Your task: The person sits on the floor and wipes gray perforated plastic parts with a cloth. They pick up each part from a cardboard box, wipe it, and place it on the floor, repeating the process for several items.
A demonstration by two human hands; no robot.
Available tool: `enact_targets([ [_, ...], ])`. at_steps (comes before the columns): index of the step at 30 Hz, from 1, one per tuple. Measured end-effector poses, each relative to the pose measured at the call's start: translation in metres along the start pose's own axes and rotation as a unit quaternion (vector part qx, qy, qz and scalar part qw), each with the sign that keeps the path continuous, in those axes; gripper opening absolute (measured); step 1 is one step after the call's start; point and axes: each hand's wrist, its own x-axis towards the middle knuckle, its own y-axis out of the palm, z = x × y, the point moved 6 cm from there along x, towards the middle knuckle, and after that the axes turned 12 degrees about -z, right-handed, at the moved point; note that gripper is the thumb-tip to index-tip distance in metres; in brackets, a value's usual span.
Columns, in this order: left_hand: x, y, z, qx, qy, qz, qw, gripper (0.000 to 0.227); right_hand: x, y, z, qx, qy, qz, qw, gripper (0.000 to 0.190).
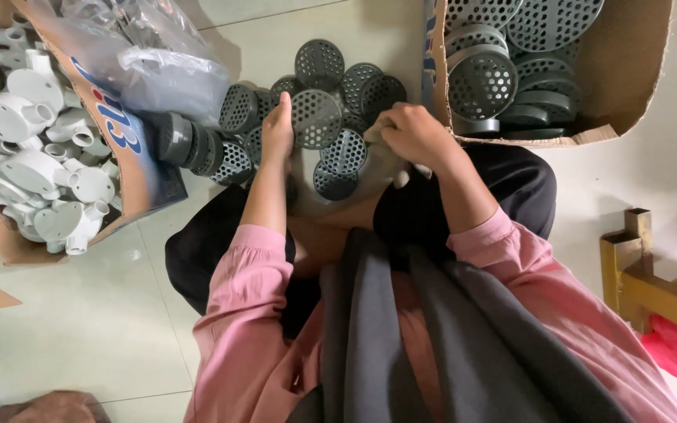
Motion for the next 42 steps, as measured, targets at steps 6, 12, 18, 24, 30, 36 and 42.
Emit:
enact_targets([
  [6,0.024,0.056,0.061,0.044,0.092,0.047,0.994,0.058,-0.015,-0.036,0.027,0.051,0.032,0.005,0.998,0.044],
  [12,0.008,0.074,0.053,0.114,0.185,0.053,0.975,0.036,-0.018,-0.022,0.022,0.045,0.053,0.033,0.997,0.046],
  [18,-0.055,0.065,-0.031,0.226,0.339,-0.003,0.913,0.033,-0.003,0.061,-0.054,-0.348,-0.325,0.007,0.879,0.036],
  [24,-0.127,0.063,-0.075,0.406,0.317,0.064,0.855,0.127,-0.009,0.023,-0.011,-0.078,0.077,0.066,0.992,0.047],
  [30,-0.126,0.094,-0.048,0.632,0.363,0.044,0.683,0.142,-0.015,0.006,-0.022,-0.038,0.093,0.035,0.994,0.044],
  [36,-0.100,0.101,-0.036,0.555,0.400,0.019,0.729,0.132,-0.009,0.018,-0.043,-0.026,0.109,0.025,0.993,0.042],
  [42,-0.108,0.100,-0.057,0.589,0.371,0.026,0.717,0.133,-0.003,0.025,-0.045,-0.007,0.109,0.040,0.993,0.043],
])
